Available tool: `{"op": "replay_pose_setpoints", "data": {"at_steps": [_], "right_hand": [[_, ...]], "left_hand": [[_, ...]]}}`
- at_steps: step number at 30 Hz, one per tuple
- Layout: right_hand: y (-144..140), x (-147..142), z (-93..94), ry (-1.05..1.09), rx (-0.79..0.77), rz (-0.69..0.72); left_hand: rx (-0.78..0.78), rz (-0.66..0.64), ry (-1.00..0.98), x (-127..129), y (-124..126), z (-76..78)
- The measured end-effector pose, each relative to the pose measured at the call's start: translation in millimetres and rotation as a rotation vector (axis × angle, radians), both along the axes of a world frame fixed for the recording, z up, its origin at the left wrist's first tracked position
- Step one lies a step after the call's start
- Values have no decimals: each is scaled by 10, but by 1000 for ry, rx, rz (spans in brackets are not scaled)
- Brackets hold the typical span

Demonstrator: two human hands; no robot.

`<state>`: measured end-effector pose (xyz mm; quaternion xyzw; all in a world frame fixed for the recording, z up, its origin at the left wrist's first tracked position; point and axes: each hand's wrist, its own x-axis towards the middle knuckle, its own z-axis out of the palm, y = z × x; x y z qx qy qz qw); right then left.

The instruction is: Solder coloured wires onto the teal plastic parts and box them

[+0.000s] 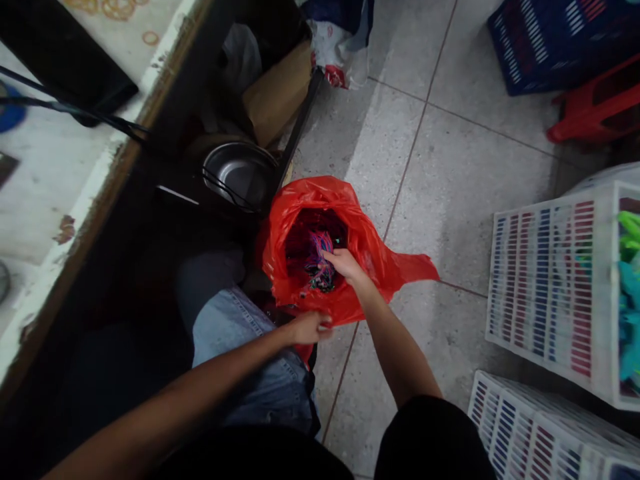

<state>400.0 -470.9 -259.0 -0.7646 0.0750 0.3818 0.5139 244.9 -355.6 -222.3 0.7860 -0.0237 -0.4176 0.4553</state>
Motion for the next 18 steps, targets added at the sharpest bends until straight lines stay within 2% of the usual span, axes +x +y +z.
{"op": "replay_pose_setpoints", "data": {"at_steps": [3,4,5,6,8,9,11,13,15,18], "right_hand": [[106,-59,125,-12,21,22],[154,-88,168,-31,32,29],[204,-121,209,-53,43,42],[251,-158,246,-79,50,61],[309,-233,297,-139,50,102],[310,-266,307,-176,42,115],[243,-317,290,-263,1,101],[116,-355,222,-339,-75,45],[1,-393,108,-370,-158,7],[-12,-456,-109,-355,-220,44]], "left_hand": [[49,328,-48,193,216,68],[9,441,-44,286,295,99],[-84,563,-6,385,371,129],[-244,696,95,483,442,153],[-532,935,372,651,565,173],[-615,1025,502,713,621,164],[-618,1131,648,782,728,116],[-574,1170,710,793,833,51],[-547,1150,768,774,927,3],[-555,1103,837,759,1014,-3]]}}
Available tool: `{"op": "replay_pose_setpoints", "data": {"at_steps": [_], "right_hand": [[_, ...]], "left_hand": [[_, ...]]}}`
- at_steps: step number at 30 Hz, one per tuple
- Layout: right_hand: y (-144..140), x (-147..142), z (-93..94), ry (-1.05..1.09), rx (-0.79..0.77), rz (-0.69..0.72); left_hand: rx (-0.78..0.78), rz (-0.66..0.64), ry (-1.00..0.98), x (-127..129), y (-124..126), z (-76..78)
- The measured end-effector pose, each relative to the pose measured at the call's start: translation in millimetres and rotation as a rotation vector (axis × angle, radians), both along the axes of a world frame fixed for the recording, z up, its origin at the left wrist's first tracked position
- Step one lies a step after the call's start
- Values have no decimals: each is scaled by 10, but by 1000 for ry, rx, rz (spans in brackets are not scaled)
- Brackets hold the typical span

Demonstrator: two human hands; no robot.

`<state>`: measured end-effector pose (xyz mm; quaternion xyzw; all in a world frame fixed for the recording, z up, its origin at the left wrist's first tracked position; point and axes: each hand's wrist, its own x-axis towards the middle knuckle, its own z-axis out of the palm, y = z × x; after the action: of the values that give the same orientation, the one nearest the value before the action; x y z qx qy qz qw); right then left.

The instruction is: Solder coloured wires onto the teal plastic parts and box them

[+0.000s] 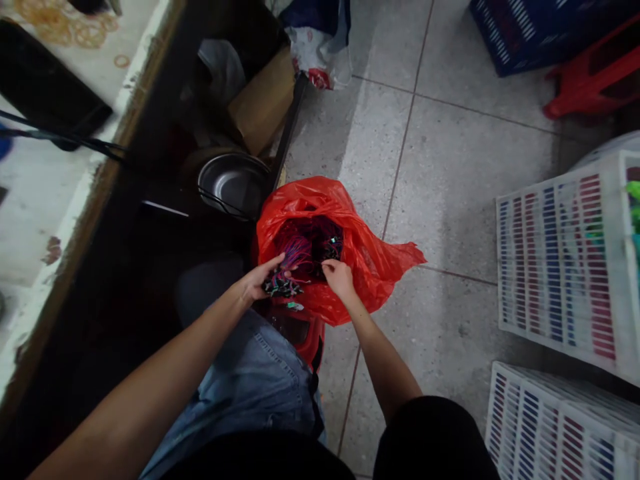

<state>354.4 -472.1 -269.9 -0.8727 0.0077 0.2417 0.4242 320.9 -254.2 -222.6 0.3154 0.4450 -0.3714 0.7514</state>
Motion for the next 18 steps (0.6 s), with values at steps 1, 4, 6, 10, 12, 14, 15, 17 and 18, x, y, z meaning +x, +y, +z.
{"op": "replay_pose_setpoints", "data": {"at_steps": [1,4,6,10,12,14,15,17,18], "right_hand": [[42,-15,-73,3,-12,17],[209,-27,-252,-16,-53,27],[284,-20,-325,-28,-80,2],[342,-14,-367,-16,-47,-89],[411,-3,-357,17,38,-129],[537,27,-338,74,166,-153],[613,47,-326,111,243,-161],[757,85,-300,211,421,-175],[806,96,-286,274,512,-181]], "left_hand": [[-6,6,-10,11,15,17],[32,90,-78,99,62,123],[75,187,-167,174,128,232],[104,209,-350,189,305,475],[109,162,-363,100,339,570],[147,133,-369,-27,298,638],[177,93,-379,-97,248,662],[267,-67,-419,-248,100,686],[320,-167,-444,-327,14,684]]}}
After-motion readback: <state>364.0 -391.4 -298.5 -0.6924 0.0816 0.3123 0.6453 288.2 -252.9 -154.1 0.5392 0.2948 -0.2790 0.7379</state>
